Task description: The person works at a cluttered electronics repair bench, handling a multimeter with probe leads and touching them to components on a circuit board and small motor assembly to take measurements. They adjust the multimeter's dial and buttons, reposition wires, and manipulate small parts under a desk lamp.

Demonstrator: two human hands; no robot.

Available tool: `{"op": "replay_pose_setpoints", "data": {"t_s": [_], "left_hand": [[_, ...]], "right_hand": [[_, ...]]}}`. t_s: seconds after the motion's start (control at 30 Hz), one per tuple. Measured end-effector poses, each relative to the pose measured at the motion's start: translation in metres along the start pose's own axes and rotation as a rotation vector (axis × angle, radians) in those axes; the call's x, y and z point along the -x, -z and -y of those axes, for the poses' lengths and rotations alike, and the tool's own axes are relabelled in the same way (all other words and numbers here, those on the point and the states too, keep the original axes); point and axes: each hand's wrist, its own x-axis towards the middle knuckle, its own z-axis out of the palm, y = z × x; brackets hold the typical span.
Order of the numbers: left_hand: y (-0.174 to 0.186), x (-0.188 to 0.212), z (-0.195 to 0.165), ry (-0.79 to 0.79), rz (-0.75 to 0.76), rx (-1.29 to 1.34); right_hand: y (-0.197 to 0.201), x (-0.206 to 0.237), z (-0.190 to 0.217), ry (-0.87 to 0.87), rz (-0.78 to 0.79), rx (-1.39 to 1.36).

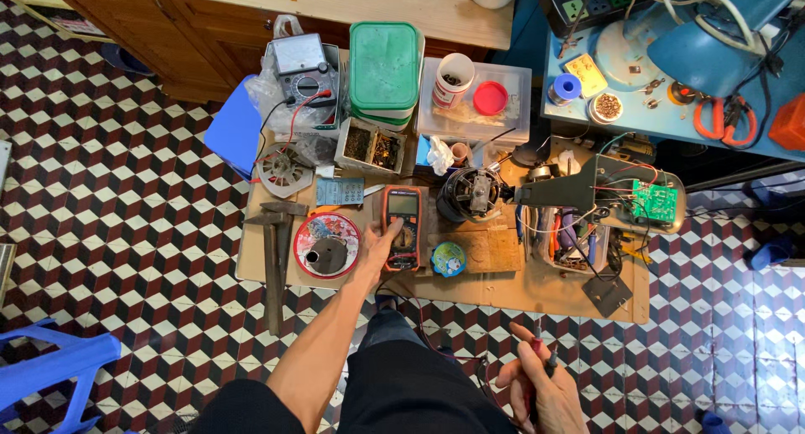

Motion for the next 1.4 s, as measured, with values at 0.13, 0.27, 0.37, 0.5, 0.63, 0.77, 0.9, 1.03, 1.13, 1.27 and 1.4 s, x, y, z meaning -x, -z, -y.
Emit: {"op": "replay_pose_setpoints", "data": {"t_s": [0.13,0.27,0.37,0.5,0.63,0.77,0.9,1.03,1.13,1.27,1.4], "left_hand": [[-0.007,-0.008,-0.002,0.0,0.021,-0.021],[-0.006,-0.005,-0.001,-0.09,-0.142,-0.509],[-0.001,0.008,-0.007,-0.434,-0.291,-0.822],[-0.007,0.053,-0.016,-0.222,0.028,-0.341],[-0.024,0.11,-0.027,0.154,0.41,0.134],[-0.018,0.126,-0.024,0.117,0.372,0.075],[-0.013,0.117,0.003,0.098,0.254,0.178],[-0.011,0.107,0.025,0.06,-0.048,0.236],[0.002,0.11,0.03,0.079,-0.213,0.197],[0.017,0.097,0.026,0.06,-0.337,-0.108],[0.028,0.04,0.008,-0.353,-0.362,-0.62]], "right_hand": [[-0.016,-0.016,0.003,0.019,0.016,0.093],[-0.035,-0.023,0.009,0.072,0.074,0.104],[-0.052,-0.025,0.017,0.099,0.109,0.158],[-0.081,-0.031,0.029,0.195,0.226,0.079],[-0.104,-0.05,0.037,0.234,0.373,0.081],[-0.101,-0.068,0.027,0.154,0.446,0.167],[-0.098,-0.1,0.018,0.116,0.553,0.334],[-0.103,-0.142,0.033,0.198,0.64,0.508],[-0.126,-0.16,0.04,0.437,0.437,0.695],[-0.17,-0.172,0.05,0.676,0.167,0.932],[-0.206,-0.18,0.057,0.832,0.073,0.999]]}}
